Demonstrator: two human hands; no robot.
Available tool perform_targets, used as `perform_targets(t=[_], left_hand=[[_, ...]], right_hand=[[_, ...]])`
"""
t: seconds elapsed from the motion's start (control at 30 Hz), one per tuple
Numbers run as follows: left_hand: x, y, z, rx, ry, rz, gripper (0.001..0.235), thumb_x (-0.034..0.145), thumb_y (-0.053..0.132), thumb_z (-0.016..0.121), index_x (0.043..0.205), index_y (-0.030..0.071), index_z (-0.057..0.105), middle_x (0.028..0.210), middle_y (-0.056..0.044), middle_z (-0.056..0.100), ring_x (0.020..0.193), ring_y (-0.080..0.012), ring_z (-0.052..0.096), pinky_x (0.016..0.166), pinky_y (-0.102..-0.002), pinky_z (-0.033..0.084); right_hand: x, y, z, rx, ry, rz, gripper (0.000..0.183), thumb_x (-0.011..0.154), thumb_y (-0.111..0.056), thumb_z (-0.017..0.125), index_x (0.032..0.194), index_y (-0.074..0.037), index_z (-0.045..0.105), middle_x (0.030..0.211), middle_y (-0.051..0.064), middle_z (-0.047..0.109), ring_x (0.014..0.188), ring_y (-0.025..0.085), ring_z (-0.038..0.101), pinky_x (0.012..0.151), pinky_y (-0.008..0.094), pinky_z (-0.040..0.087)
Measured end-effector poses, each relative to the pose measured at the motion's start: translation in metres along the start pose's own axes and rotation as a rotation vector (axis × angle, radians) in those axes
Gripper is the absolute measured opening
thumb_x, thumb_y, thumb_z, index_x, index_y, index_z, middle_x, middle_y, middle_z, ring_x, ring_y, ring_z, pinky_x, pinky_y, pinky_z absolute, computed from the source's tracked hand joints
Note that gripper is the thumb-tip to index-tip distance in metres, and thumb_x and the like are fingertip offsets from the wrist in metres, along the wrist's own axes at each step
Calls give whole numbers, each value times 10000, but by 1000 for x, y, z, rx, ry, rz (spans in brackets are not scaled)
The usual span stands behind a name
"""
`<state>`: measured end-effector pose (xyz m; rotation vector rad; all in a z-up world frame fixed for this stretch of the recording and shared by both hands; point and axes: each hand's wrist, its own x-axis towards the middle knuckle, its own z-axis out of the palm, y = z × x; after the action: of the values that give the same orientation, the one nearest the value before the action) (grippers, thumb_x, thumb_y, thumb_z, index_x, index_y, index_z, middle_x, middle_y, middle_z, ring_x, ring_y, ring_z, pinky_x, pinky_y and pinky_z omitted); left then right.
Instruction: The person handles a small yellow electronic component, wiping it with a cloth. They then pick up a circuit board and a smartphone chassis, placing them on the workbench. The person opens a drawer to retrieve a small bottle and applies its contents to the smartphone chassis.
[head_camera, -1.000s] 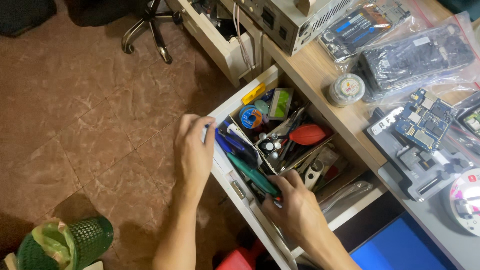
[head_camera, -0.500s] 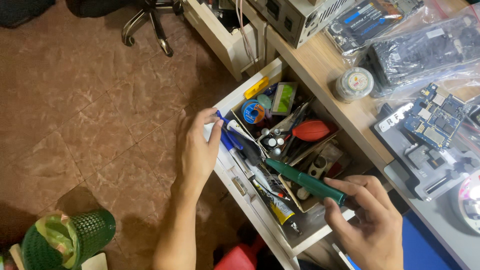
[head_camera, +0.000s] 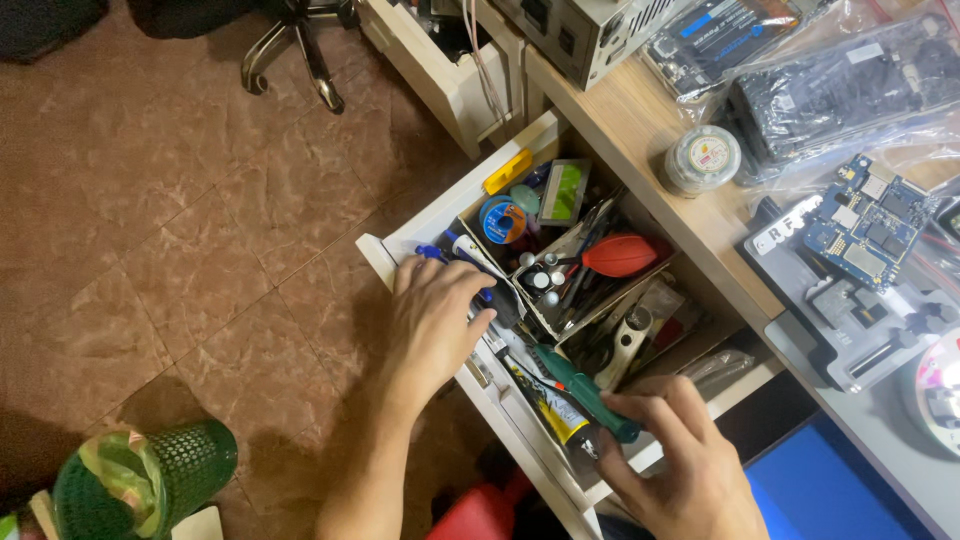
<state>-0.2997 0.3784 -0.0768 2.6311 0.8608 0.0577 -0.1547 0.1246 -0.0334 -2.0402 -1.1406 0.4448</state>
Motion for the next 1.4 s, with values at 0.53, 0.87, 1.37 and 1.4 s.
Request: perform_targets(t=[0.53,0.87,1.37,1.4], left_hand=[[-22,45,-84,-409,174,158,194,963,113,712,1147,62,742,972,-104,798,852,-248,742,780,-347,595],[-16,57,-91,-616,59,141,285,1028,257,571,1195,73,712,1120,-84,818,1014,-169,817,840,-231,682],[55,21,-14,522,-733,-215,444,951,349,520,1254,132,761,1446,-125,608,1369,-288,428,1099,-434,316],[60,18,-17,529,-714,-218,444,951,349,520,1254,132,761,1446,-125,608,1369,-288,428,1099,-434,316]], right_hand=[[25,-17,-11,-98,-261,-147,558,894,-358,778,1386,-162,604,1160,27,709,915,198,743,788,365,613],[24,-1,24,46,-217,193,235,979,-293,652,1174,-197,742,831,-3,773,642,184,683,610,347,538],[13,2,34,165,-261,452,300,956,-366,673,1215,-298,809,691,-31,740,570,130,568,614,293,499],[20,-5,31,166,-250,435,300,956,-366,673,1215,-298,809,691,-31,740,570,130,568,614,293,499]])
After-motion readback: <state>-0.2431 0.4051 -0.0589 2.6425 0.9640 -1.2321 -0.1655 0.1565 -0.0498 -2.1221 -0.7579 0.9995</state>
